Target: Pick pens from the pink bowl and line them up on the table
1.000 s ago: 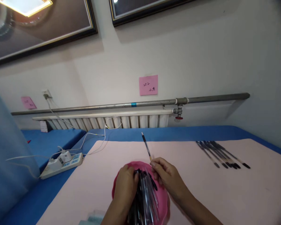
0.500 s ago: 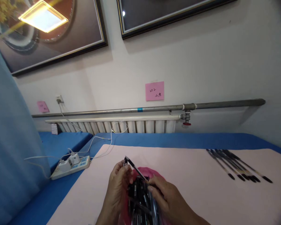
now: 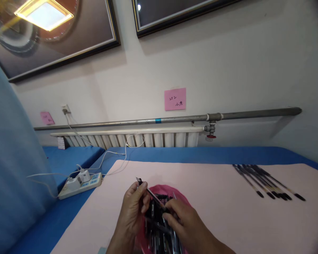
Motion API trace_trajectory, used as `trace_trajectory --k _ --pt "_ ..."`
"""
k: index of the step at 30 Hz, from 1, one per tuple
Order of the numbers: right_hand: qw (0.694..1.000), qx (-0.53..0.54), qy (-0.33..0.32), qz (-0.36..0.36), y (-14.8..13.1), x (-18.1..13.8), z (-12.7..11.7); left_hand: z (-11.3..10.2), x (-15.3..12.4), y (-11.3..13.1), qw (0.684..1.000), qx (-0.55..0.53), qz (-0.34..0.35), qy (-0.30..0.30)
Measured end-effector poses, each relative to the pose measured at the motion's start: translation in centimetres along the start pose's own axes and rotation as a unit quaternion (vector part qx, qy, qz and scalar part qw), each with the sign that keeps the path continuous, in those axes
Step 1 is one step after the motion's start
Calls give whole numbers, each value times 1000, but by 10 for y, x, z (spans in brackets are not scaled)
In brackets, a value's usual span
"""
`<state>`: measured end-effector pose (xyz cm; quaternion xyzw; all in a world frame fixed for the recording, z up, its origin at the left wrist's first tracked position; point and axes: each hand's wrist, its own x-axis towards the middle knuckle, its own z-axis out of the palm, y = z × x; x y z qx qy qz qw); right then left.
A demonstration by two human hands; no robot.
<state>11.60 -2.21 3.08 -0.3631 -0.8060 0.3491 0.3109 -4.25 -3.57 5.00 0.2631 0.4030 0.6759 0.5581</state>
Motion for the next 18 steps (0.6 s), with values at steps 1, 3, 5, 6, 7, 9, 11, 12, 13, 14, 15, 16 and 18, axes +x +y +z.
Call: trace_trajectory --k 1,3,5,6,7,9,11,12,13,14,15,16,18 --pt "1000 2 10 1 0 0 0 0 0 0 1000 4 0 -4" --pt "999 23 21 7 -1 0 0 -1 -1 0 1000 14 4 -6" --pt "995 92 3 40 -2 -1 0 -2 -2 1 1000 20 10 -11" --pt "988 140 -14 66 -3 -1 1 -2 -3 2 1000 21 14 -17" --pt "977 190 -32 95 -3 -2 2 -2 -3 3 999 20 19 -23" --pt "951 268 -60 143 -5 -3 4 -2 -4 4 999 15 25 -31" --pt "939 297 -65 162 -7 -3 5 -1 -4 2 999 11 20 -27" --pt "938 301 -57 160 -8 -3 5 0 -3 0 1000 9 8 -25" --pt "940 301 -48 153 -8 -2 5 1 -3 -3 1000 4 -8 -24" --pt "944 295 -39 143 -9 0 4 3 -3 -5 999 -6 -29 -23" --pt "949 284 -28 132 -9 1 3 4 -2 -7 998 -22 -51 -24" --pt "955 270 -15 123 -9 3 1 5 -2 -8 996 -45 -74 -25" --pt "966 235 9 112 -7 5 -4 6 0 -9 988 -106 -108 -14"
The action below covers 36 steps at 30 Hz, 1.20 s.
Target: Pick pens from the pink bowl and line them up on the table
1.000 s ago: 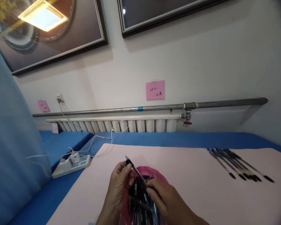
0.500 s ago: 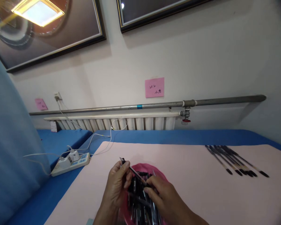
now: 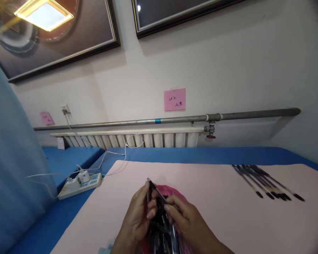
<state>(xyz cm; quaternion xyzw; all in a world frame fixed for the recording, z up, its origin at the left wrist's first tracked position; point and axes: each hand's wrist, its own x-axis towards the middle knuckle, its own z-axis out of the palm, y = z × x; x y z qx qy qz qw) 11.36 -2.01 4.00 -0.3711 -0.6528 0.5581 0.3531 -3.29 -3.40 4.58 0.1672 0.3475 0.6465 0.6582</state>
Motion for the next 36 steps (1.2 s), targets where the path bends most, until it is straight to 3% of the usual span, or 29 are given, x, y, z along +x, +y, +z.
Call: trace_trajectory --k 3,7,15,20,28,36 --pt "999 -37 12 -12 -1 1 -6 -2 2 5 996 -87 0 37" --pt "997 -66 -45 -13 3 -3 -2 -9 6 14 986 -135 45 85" --pt "989 -119 -80 -22 16 -2 4 -11 9 14 976 -177 89 93" --pt "984 -144 -104 -18 13 -2 3 -3 7 11 978 -154 101 101" --pt "989 -125 -74 -9 14 -1 5 2 4 -6 979 -52 168 100" --pt "995 -89 -41 -33 18 -2 11 13 0 -19 988 -22 144 51"
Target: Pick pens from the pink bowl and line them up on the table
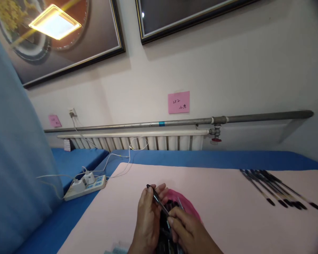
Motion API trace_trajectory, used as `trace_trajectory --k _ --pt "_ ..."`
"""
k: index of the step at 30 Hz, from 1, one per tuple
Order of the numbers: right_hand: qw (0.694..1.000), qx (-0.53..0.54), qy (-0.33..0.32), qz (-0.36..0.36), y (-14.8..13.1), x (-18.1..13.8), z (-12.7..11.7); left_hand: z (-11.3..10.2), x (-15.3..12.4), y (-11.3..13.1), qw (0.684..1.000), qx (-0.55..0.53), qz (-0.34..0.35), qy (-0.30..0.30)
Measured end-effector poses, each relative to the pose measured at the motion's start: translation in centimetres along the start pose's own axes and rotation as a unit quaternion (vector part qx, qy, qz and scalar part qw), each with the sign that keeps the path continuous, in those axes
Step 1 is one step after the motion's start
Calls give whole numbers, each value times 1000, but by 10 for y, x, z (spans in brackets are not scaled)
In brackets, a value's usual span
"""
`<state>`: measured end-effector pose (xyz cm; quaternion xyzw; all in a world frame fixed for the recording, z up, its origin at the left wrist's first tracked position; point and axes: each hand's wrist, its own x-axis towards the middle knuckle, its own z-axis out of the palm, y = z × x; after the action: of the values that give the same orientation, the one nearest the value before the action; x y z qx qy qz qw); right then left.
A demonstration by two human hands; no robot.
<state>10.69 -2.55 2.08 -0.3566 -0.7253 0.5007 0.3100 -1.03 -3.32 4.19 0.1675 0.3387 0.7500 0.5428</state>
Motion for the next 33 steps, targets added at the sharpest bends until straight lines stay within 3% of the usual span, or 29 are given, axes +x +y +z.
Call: trace_trajectory --k 4,8,10,12,17,21,27,33 --pt "1000 11 10 3 -2 0 -11 -3 1 2 1000 18 -8 -7" --pt "988 -61 144 14 8 -5 -50 -13 4 11 997 77 -2 15" --pt "961 -156 225 41 22 -13 -79 -16 6 12 994 101 -15 31" --pt "904 -312 279 88 40 -24 -111 -16 7 11 992 119 -41 32" --pt "835 -420 314 170 73 -40 -167 -11 1 7 988 130 -73 27" --pt "808 -467 311 179 83 -45 -174 -13 0 8 987 135 -79 22" --pt "801 -503 272 177 90 -54 -173 -19 3 7 985 144 -86 36" --pt "778 -524 291 187 90 -44 -190 -20 4 5 985 146 -86 41"
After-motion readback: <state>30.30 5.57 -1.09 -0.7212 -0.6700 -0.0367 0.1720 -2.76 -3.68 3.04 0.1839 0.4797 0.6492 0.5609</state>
